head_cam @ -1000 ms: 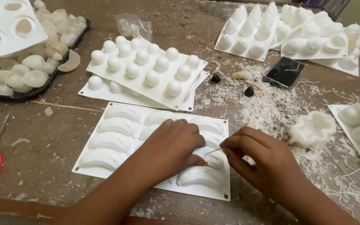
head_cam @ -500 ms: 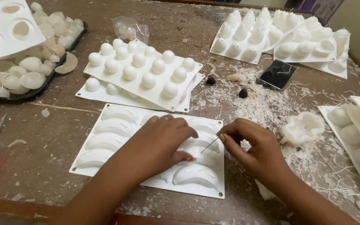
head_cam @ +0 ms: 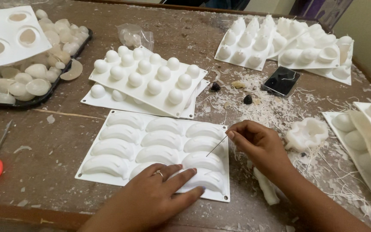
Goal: The person threads a needle with white thread and inserts it into the wick of a white crescent-shaped candle in a plastic mold. They pull the thread through the candle, cut the excess with scissors, and repeat the process for another candle in the same mold.
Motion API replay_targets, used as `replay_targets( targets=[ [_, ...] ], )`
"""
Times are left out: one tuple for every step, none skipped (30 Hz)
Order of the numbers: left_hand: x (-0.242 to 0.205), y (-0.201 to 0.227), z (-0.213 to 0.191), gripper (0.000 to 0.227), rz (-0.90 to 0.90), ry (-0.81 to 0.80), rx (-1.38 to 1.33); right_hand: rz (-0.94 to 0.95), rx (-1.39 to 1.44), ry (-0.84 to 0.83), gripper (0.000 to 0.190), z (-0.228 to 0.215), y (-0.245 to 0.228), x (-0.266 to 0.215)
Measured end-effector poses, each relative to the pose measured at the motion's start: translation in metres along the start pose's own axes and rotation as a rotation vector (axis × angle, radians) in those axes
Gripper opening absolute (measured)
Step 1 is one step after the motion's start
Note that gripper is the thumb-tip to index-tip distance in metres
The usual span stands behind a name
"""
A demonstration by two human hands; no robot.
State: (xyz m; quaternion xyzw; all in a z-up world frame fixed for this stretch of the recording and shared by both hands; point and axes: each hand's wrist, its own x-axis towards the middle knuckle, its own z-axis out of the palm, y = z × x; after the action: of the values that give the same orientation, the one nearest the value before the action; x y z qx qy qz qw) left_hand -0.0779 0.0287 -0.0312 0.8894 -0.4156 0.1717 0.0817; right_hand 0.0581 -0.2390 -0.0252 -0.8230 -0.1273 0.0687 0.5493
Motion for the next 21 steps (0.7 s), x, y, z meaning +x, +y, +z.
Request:
replay_targets(
  targets=[
    [0.003,0.000,0.000,0.041,0.015,0.015,-0.014,0.029,0.000,0.008,0.021,0.000,0.001,0.000],
    [0.004,0.000,-0.001,0.042,0.025,0.026,-0.023,0.056,0.004,0.010,0.021,0.002,0.003,0.001],
    [0.006,0.001,-0.002,0.042,0.035,0.036,-0.032,0.046,0.017,0.008,0.022,0.003,0.003,0.001],
    [0.007,0.002,-0.003,0.048,-0.011,0.028,0.005,0.035,0.031,0.007,0.022,0.003,0.003,0.003],
    [0.008,0.003,-0.003,0.054,-0.057,0.020,0.042,0.024,0.045,0.006,0.022,0.004,0.003,0.004],
    [0.011,0.004,-0.002,0.060,-0.097,0.015,0.076,0.032,0.045,0.000,0.023,0.004,0.003,0.003],
    [0.014,0.006,-0.001,0.057,-0.174,0.031,0.081,0.041,0.045,-0.007,0.023,0.004,0.004,0.003],
    [0.017,0.007,0.002,0.055,-0.250,0.047,0.084,0.050,0.044,-0.012,0.023,0.004,0.004,0.004],
    [0.020,0.008,0.004,0.053,-0.326,0.063,0.087,0.049,0.040,0.002,0.023,0.004,0.005,0.005],
    [0.021,0.010,0.005,0.056,-0.369,0.027,0.080,0.049,0.038,0.012,0.023,0.005,0.006,0.006],
    [0.022,0.009,0.006,0.058,-0.412,-0.009,0.073,0.050,0.035,0.023,0.023,0.006,0.006,0.007],
    [0.023,0.008,0.007,0.060,-0.454,-0.040,0.067,0.043,0.050,0.019,0.024,0.006,0.006,0.008],
    [0.023,0.008,0.007,0.064,-0.462,-0.053,0.042,0.037,0.066,0.015,0.024,0.005,0.006,0.009],
    [0.023,0.007,0.008,0.068,-0.468,-0.065,0.019,0.030,0.082,0.011,0.024,0.005,0.006,0.010],
    [0.023,0.007,0.009,0.074,-0.475,-0.078,-0.005,0.031,0.085,0.012,0.024,0.004,0.006,0.009],
    [0.022,0.006,0.009,0.071,-0.433,-0.027,0.013,0.031,0.090,0.009,0.024,0.005,0.005,0.009],
    [0.022,0.005,0.011,0.069,-0.389,0.024,0.030,0.031,0.095,0.006,0.024,0.007,0.005,0.008],
    [0.023,0.005,0.013,0.066,-0.345,0.074,0.049,0.024,0.088,0.003,0.024,0.007,0.004,0.009],
    [0.023,0.004,0.014,0.061,-0.321,0.101,0.135,0.016,0.081,0.000,0.024,0.008,0.004,0.010],
    [0.025,0.004,0.017,0.057,-0.297,0.128,0.219,0.009,0.073,-0.002,0.024,0.008,0.003,0.011],
    [0.027,0.003,0.017,0.055,-0.272,0.155,0.303,0.009,0.073,-0.003,0.024,0.009,0.003,0.013]
  ],
)
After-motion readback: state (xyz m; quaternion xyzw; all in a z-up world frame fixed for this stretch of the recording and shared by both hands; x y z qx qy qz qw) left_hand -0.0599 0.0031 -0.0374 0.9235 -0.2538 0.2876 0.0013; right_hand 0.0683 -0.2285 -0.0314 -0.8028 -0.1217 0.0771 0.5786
